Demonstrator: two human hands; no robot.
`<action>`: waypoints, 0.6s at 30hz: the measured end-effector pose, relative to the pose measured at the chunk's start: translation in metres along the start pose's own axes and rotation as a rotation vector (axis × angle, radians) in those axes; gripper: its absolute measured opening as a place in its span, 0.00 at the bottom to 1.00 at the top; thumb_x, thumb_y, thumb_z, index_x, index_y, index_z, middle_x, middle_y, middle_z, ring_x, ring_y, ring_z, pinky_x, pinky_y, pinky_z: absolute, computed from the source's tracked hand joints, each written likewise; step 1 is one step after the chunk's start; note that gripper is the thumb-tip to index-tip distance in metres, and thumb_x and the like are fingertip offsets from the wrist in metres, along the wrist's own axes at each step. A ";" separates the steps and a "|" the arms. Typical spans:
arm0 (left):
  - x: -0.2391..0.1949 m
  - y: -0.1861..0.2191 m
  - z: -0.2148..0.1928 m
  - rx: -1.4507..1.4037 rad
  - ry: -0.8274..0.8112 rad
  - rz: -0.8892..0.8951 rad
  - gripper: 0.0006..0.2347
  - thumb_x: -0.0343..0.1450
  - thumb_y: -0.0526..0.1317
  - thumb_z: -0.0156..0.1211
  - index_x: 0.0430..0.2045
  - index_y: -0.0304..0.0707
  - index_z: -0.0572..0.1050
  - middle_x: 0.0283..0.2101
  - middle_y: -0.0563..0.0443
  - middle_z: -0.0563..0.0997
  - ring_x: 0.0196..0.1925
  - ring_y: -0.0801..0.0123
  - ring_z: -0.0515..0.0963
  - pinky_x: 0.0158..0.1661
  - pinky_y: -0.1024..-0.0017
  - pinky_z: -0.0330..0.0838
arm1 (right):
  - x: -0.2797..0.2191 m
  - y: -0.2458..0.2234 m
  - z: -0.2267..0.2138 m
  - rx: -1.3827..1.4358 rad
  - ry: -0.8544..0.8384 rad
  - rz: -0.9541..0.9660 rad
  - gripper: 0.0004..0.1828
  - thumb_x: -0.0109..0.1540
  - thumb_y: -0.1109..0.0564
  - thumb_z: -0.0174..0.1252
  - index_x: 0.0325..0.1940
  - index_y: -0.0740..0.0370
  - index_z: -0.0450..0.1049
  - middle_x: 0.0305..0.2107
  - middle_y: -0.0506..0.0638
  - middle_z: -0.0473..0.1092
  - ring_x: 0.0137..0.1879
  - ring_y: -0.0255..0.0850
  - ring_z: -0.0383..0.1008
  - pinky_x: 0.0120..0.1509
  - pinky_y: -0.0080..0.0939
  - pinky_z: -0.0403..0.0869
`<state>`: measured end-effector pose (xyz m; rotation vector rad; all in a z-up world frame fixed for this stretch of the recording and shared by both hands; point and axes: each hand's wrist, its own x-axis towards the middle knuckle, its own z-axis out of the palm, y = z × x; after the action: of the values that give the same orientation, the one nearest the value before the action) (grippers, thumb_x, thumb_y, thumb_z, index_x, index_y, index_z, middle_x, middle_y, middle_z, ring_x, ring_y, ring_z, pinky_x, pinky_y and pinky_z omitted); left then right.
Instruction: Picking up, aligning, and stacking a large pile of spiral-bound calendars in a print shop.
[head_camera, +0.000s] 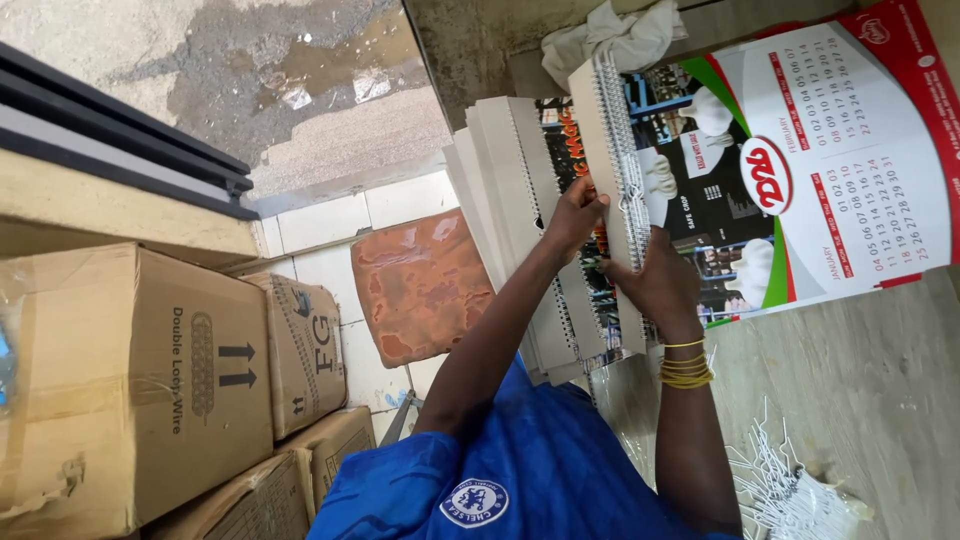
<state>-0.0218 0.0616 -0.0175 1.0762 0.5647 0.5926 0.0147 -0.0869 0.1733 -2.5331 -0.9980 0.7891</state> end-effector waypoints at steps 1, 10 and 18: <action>-0.005 0.021 0.005 0.164 -0.001 0.029 0.21 0.79 0.40 0.54 0.67 0.34 0.65 0.48 0.33 0.78 0.50 0.58 0.78 0.47 0.60 0.77 | 0.004 -0.002 0.005 -0.090 0.040 0.029 0.39 0.64 0.39 0.60 0.68 0.68 0.61 0.53 0.76 0.72 0.56 0.75 0.74 0.60 0.76 0.69; -0.053 0.130 -0.031 1.290 0.472 0.278 0.31 0.66 0.44 0.68 0.63 0.27 0.65 0.57 0.28 0.70 0.59 0.33 0.71 0.53 0.45 0.73 | 0.021 0.034 0.019 0.124 0.076 0.025 0.35 0.62 0.38 0.61 0.66 0.61 0.69 0.54 0.68 0.73 0.63 0.71 0.68 0.67 0.72 0.65; 0.081 0.121 -0.102 1.764 0.404 0.274 0.35 0.72 0.66 0.54 0.61 0.33 0.65 0.65 0.35 0.65 0.70 0.41 0.59 0.67 0.45 0.52 | 0.027 0.041 0.028 0.112 0.114 -0.079 0.32 0.61 0.37 0.58 0.60 0.60 0.71 0.53 0.59 0.75 0.55 0.61 0.74 0.54 0.62 0.69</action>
<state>-0.0535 0.2248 0.0459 2.7433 1.3865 0.4581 0.0359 -0.0945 0.1215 -2.3991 -0.9817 0.6520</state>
